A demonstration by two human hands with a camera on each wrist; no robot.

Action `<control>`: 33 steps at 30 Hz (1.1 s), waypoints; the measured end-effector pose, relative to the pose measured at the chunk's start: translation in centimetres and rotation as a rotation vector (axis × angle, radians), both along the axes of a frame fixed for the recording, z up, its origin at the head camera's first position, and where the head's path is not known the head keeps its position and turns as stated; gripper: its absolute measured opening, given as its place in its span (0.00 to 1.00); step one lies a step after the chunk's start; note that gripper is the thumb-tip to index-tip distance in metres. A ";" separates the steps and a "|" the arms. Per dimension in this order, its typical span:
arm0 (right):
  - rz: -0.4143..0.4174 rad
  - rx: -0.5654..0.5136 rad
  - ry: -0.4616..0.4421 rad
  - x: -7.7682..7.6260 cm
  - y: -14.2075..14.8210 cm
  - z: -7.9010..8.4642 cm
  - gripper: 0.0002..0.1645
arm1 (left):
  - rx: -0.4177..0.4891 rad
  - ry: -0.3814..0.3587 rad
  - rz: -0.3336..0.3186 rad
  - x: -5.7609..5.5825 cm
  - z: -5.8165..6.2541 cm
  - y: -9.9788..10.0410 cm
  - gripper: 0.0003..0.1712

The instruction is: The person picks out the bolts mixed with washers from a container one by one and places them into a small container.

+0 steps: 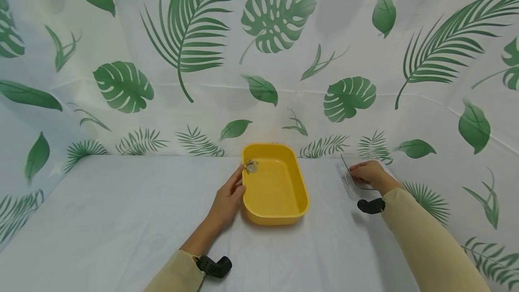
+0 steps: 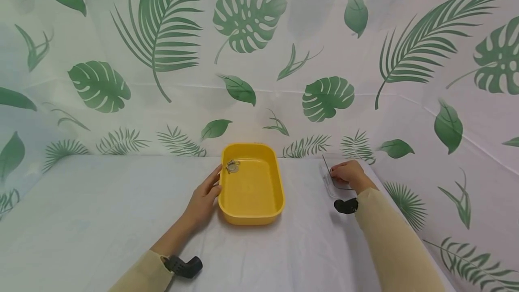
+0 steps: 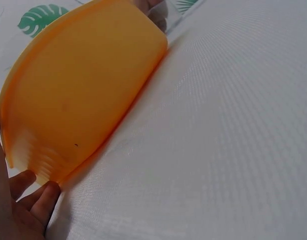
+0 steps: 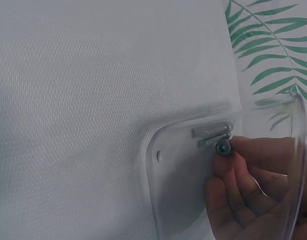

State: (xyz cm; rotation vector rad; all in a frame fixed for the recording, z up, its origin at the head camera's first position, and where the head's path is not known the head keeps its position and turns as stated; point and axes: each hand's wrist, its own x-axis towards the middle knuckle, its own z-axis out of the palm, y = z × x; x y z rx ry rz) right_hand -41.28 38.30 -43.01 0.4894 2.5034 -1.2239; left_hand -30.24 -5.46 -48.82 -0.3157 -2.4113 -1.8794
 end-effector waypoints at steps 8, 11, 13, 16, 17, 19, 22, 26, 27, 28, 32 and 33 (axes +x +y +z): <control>-0.013 0.025 0.009 0.1 0.1 -0.1 0.23 | 0.003 0.014 -0.010 0.1 0.2 0.1 0.35; -0.006 0.031 0.014 0.2 0.0 -0.2 0.23 | 0.002 0.018 -0.009 0.1 0.1 0.1 0.35; -0.003 0.030 0.018 0.2 0.1 -0.2 0.23 | 0.004 0.015 -0.009 0.2 0.1 0.1 0.35; 0.008 0.018 0.024 0.4 0.2 0.0 0.22 | 0.008 0.010 -0.012 0.2 0.1 0.2 0.35; 0.016 0.015 0.031 0.5 0.3 0.1 0.22 | 0.008 0.009 -0.013 0.2 0.1 0.2 0.35; 0.031 0.010 0.048 0.7 0.4 0.3 0.22 | 0.008 0.008 -0.015 0.2 0.1 0.2 0.35; 0.058 0.013 0.072 1.2 0.5 0.8 0.24 | 0.005 0.006 -0.016 0.2 0.1 0.3 0.35; 0.099 0.024 0.104 1.8 -0.2 1.9 0.27 | 0.003 0.013 -0.016 0.1 -0.1 0.2 0.35; 0.107 0.025 0.116 1.9 -0.5 2.2 0.28 | 0.003 0.019 -0.015 0.0 -0.1 0.2 0.35; 0.114 0.025 0.130 1.9 -0.9 2.5 0.29 | 0.002 0.019 -0.014 0.0 -0.2 0.1 0.35; 0.115 0.023 0.189 2.1 -2.6 4.0 0.32 | 0.002 0.019 -0.006 0.0 -0.2 0.0 0.35; 0.118 0.017 0.201 2.1 -3.0 4.3 0.33 | 0.000 0.018 -0.004 0.0 -0.2 0.0 0.35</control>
